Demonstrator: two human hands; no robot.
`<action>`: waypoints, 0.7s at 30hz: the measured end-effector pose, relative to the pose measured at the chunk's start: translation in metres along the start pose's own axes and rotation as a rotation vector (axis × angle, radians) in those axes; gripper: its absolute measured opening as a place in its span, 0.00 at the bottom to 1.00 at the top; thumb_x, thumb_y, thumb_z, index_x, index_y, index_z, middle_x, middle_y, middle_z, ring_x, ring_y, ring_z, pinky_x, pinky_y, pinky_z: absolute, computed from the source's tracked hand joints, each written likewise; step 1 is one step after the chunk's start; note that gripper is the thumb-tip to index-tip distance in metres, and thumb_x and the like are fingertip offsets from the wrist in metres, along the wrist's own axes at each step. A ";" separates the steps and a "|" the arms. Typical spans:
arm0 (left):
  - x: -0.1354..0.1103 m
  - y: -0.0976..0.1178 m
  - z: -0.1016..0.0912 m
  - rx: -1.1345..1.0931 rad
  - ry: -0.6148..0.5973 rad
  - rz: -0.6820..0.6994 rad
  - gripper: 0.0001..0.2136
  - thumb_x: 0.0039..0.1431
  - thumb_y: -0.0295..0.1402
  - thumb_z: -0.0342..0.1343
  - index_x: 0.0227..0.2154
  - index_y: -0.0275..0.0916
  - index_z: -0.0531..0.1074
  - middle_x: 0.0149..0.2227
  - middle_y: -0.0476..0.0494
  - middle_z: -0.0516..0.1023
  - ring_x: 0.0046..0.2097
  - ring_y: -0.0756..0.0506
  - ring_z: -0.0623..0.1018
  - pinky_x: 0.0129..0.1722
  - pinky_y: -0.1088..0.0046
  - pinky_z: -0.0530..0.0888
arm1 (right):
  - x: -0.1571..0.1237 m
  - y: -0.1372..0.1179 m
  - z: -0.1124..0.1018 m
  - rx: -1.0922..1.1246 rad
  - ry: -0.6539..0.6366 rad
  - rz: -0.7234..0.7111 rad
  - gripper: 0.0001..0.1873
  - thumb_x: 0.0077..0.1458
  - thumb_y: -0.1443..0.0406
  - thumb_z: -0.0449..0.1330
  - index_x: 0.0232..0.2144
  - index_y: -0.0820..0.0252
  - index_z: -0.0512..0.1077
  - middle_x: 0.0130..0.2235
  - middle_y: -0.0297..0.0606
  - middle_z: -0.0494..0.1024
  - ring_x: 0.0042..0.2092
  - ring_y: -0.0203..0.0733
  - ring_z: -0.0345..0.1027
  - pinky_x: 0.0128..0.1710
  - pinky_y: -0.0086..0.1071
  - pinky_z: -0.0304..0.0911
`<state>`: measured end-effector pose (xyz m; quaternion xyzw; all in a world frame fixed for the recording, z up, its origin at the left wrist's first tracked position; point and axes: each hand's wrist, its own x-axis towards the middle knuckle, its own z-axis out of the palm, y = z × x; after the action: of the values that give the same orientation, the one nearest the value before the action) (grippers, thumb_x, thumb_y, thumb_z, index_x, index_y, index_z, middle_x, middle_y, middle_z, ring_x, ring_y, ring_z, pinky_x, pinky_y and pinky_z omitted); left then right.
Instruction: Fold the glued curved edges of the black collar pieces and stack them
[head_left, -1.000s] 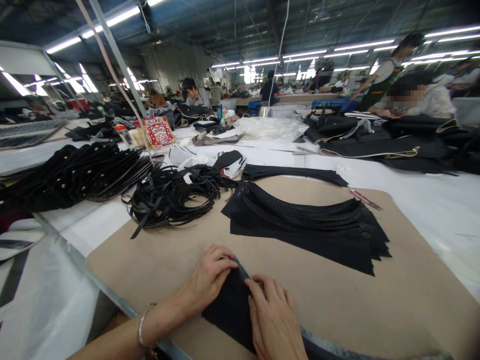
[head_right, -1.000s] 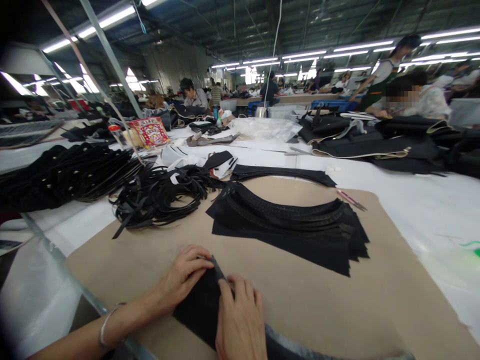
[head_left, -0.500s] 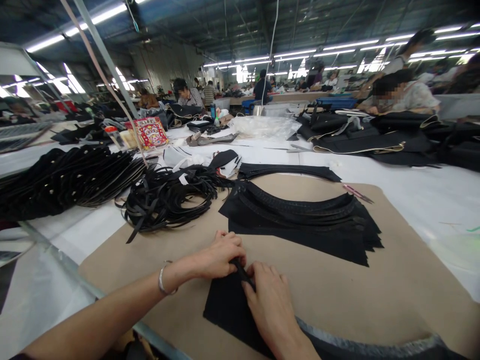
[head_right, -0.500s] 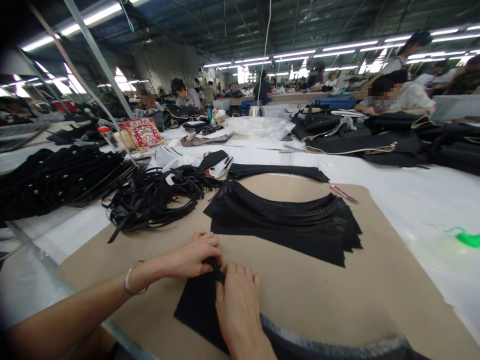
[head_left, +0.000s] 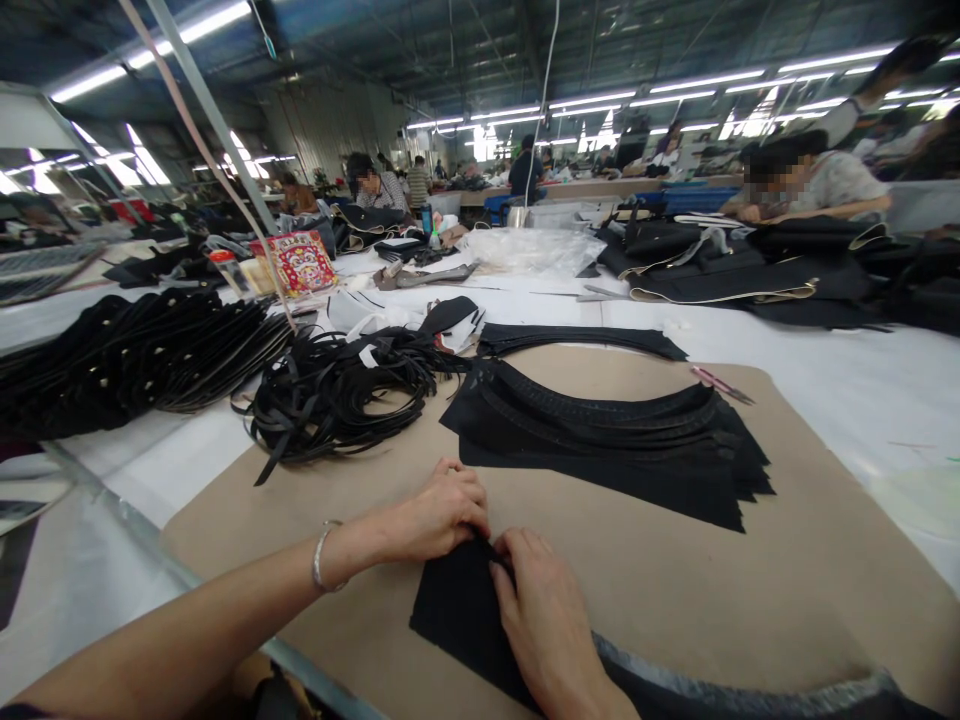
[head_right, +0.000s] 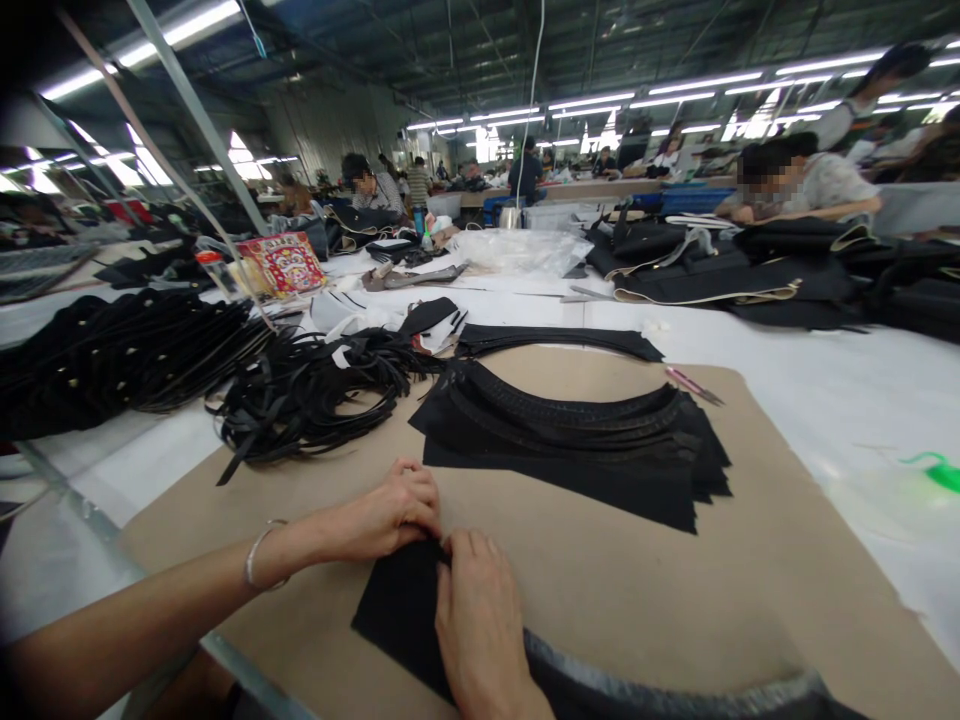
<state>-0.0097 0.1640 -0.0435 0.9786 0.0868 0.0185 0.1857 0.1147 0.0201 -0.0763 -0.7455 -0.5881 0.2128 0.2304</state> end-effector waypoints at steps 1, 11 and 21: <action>-0.002 0.000 0.000 0.010 0.007 0.015 0.09 0.59 0.22 0.55 0.33 0.44 0.77 0.34 0.52 0.77 0.45 0.47 0.71 0.54 0.63 0.53 | -0.001 0.002 0.003 0.007 0.017 -0.023 0.09 0.59 0.73 0.51 0.36 0.58 0.69 0.38 0.39 0.73 0.42 0.47 0.66 0.42 0.39 0.61; -0.019 -0.004 0.009 0.185 0.047 0.145 0.12 0.64 0.23 0.49 0.40 0.45 0.74 0.37 0.49 0.78 0.50 0.45 0.70 0.59 0.59 0.49 | -0.015 0.023 0.024 -0.058 0.146 -0.248 0.19 0.56 0.79 0.47 0.42 0.60 0.70 0.40 0.41 0.71 0.41 0.44 0.65 0.42 0.36 0.64; -0.031 -0.004 0.012 0.216 0.054 0.141 0.17 0.66 0.22 0.48 0.51 0.48 0.69 0.43 0.49 0.79 0.59 0.44 0.66 0.62 0.55 0.43 | -0.019 0.020 0.020 -0.119 0.132 -0.270 0.26 0.52 0.81 0.46 0.48 0.62 0.71 0.42 0.43 0.72 0.43 0.43 0.65 0.47 0.35 0.64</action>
<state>-0.0401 0.1575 -0.0567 0.9957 0.0244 0.0483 0.0752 0.1147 -0.0010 -0.1031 -0.6843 -0.6783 0.0952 0.2502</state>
